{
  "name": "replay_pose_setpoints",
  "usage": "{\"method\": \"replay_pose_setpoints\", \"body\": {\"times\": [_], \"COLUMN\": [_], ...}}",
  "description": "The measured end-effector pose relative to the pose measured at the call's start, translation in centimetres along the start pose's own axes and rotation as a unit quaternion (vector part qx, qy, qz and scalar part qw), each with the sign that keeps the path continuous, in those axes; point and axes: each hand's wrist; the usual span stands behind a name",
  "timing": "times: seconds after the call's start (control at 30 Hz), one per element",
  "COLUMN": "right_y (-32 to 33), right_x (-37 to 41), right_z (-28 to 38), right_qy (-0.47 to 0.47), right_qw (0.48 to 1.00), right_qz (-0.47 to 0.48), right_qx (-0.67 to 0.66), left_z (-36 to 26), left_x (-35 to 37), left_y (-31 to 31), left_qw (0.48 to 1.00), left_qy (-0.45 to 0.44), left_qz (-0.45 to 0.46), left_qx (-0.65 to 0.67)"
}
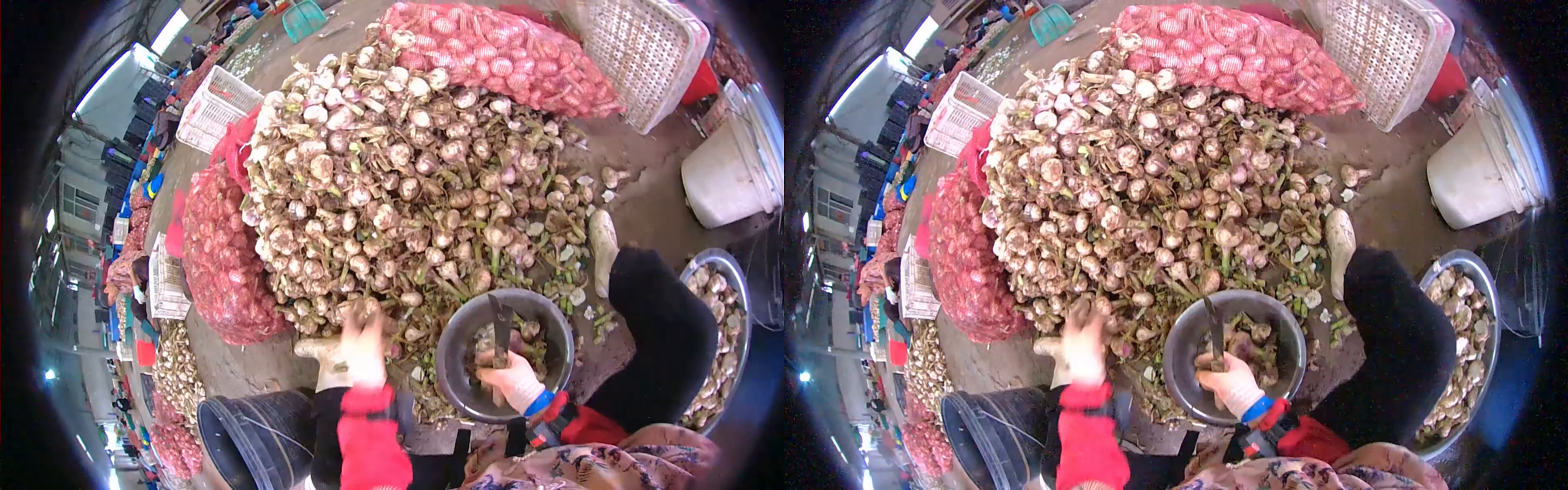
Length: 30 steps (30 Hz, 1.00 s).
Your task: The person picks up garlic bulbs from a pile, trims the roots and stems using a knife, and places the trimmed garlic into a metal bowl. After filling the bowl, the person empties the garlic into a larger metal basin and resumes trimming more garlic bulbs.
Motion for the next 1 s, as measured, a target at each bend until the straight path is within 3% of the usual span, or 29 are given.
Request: {"method": "replay_pose_setpoints", "body": {"times": [0.07, 0.1, 0.13, 0.17, 0.2, 0.23, 0.27, 0.3, 0.33, 0.37, 0.4, 0.47, 0.57, 0.6, 0.77, 0.83, 0.87, 0.97, 1.0], "right_y": [0.8, 1.2, 1.5, 1.7, 1.9, 2.1, 2.2, 2.2, 2.0, 1.8, 1.6, 0.7, 0.6, 0.4, 1.1, 1.3, 1.6, 2.6, 2.7], "right_x": [-0.7, -0.9, -0.9, -0.8, -0.7, -0.7, -1.0, -1.0, -1.0, -1.0, -0.7, -0.4, 0.3, 0.8, 2.7, 3.0, 2.6, 1.5, 1.1], "right_z": [-0.2, 0.0, 0.4, 1.2, 2.0, 2.5, 2.0, 1.8, 1.8, 1.9, 1.9, 2.0, 0.7, 0.9, 0.7, 0.9, 0.6, 0.2, 0.1], "right_qy": [0.005, 0.004, -0.003, -0.004, -0.012, -0.020, -0.008, -0.011, -0.011, -0.010, -0.038, -0.026, -0.002, 0.007, 0.069, 0.069, 0.084, 0.098, 0.114], "right_qw": [1.000, 1.000, 0.998, 0.998, 0.996, 0.993, 0.990, 0.989, 0.991, 0.993, 0.994, 0.995, 0.997, 0.997, 0.993, 0.990, 0.983, 0.973, 0.967], "right_qz": [-0.006, -0.018, -0.034, -0.037, -0.035, -0.033, -0.036, -0.039, -0.038, -0.034, -0.028, -0.016, 0.007, 0.008, -0.034, -0.067, -0.082, -0.113, -0.112], "right_qx": [-0.018, -0.019, -0.050, -0.050, -0.081, -0.113, -0.136, -0.139, -0.125, -0.110, -0.103, -0.096, -0.072, -0.080, -0.094, -0.107, -0.139, -0.176, -0.197], "left_z": [3.0, 13.2, 10.6, 7.4, 11.6, 11.2, 11.0, 8.3, 9.5, 10.6, 10.8, 7.8, 4.1, 2.6, 5.6, 7.9, 8.3, 9.3, 8.3], "left_x": [-6.6, -15.0, -14.2, -13.9, -16.2, -15.9, -14.6, -11.8, -11.1, -10.3, -9.2, -5.2, -0.8, 0.6, 0.3, -1.2, -0.6, -3.0, -3.2], "left_y": [-4.6, -4.7, -7.0, -7.9, -7.9, -8.6, -8.6, -8.3, -7.1, -5.7, -5.0, -3.8, -1.8, -1.8, 0.7, 0.1, -1.0, -4.3, -6.5], "left_qw": [0.994, 0.991, 0.992, 0.976, 0.992, 0.997, 0.984, 0.970, 0.995, 0.979, 0.977, 0.888, 0.882, 0.876, 0.893, 0.968, 0.963, 0.990, 0.990], "left_qy": [0.109, 0.092, 0.110, 0.154, 0.108, 0.061, 0.099, 0.165, 0.006, -0.155, -0.098, 0.064, 0.087, 0.102, 0.170, 0.052, 0.032, -0.036, 0.000], "left_qz": [0.005, 0.002, -0.022, 0.044, 0.002, -0.039, -0.036, -0.018, 0.057, 0.128, 0.133, 0.098, 0.068, 0.003, 0.005, 0.075, 0.061, 0.127, 0.137], "left_qx": [-0.012, -0.098, -0.057, -0.149, -0.061, 0.026, 0.143, 0.179, 0.079, -0.024, 0.137, 0.446, 0.458, 0.471, 0.416, 0.236, 0.261, 0.045, 0.030]}}
Point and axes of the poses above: each hand's wrist, its own x-axis away from the middle knuckle, its own y-axis out of the back of the hand, z = x × y, and after that the axes turned 3 degrees about x, right-handed
